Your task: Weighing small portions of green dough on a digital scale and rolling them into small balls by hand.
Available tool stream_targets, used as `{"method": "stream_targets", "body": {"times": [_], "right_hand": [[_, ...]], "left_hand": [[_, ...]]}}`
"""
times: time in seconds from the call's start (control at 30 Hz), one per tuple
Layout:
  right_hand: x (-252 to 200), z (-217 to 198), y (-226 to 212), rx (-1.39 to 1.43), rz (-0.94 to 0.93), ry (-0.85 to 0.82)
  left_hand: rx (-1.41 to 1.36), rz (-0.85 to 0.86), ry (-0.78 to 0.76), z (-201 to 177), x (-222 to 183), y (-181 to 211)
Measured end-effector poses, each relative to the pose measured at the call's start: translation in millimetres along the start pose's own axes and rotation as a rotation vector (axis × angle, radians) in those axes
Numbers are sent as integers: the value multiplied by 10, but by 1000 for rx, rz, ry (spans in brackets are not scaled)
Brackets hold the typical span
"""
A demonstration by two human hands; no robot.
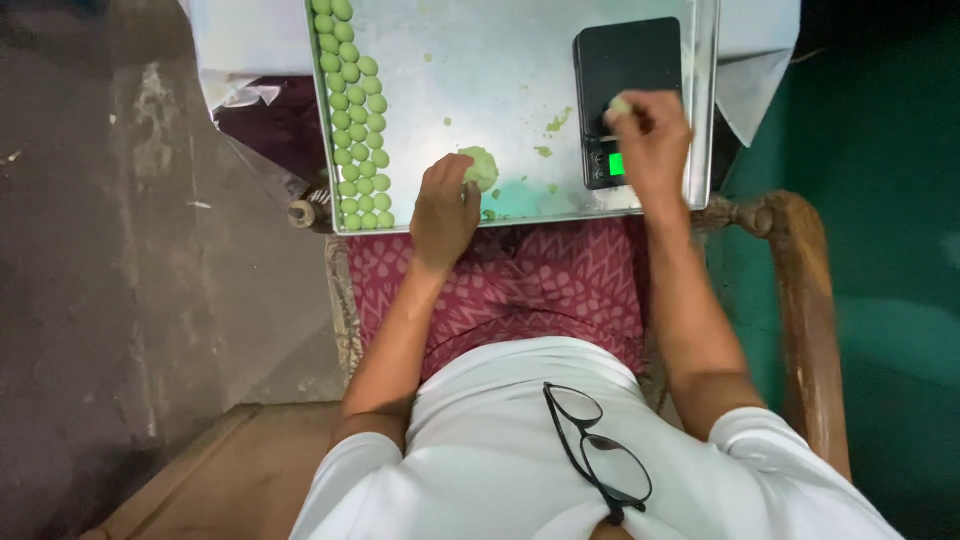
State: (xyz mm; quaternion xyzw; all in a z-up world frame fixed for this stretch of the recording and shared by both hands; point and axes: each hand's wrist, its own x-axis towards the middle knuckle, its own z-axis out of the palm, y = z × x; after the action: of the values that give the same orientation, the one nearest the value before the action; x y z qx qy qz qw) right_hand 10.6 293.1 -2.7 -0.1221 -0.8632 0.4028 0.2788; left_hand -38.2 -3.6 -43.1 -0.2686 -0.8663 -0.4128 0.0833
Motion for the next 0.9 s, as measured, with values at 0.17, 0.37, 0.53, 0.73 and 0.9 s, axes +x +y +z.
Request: {"method": "stream_targets", "body": {"times": [0.17,0.37,0.53,0.73,0.9], "right_hand": [[263,-59,158,-95,-44,-18],[-562,520,-342,-111,-244,-58],[-938,743,-491,-198,-323,-176],[-934,774,-435,-332,-484,-156],[-925,767,-447,-320,-484,-161]], "left_hand": [[-45,24,-36,-31,-42,7],[60,90,37,115,-68,-143],[91,102,37,102,-50,-124],[81,115,62,96,-52,-77],[115,129,83,131,-67,-97]]}}
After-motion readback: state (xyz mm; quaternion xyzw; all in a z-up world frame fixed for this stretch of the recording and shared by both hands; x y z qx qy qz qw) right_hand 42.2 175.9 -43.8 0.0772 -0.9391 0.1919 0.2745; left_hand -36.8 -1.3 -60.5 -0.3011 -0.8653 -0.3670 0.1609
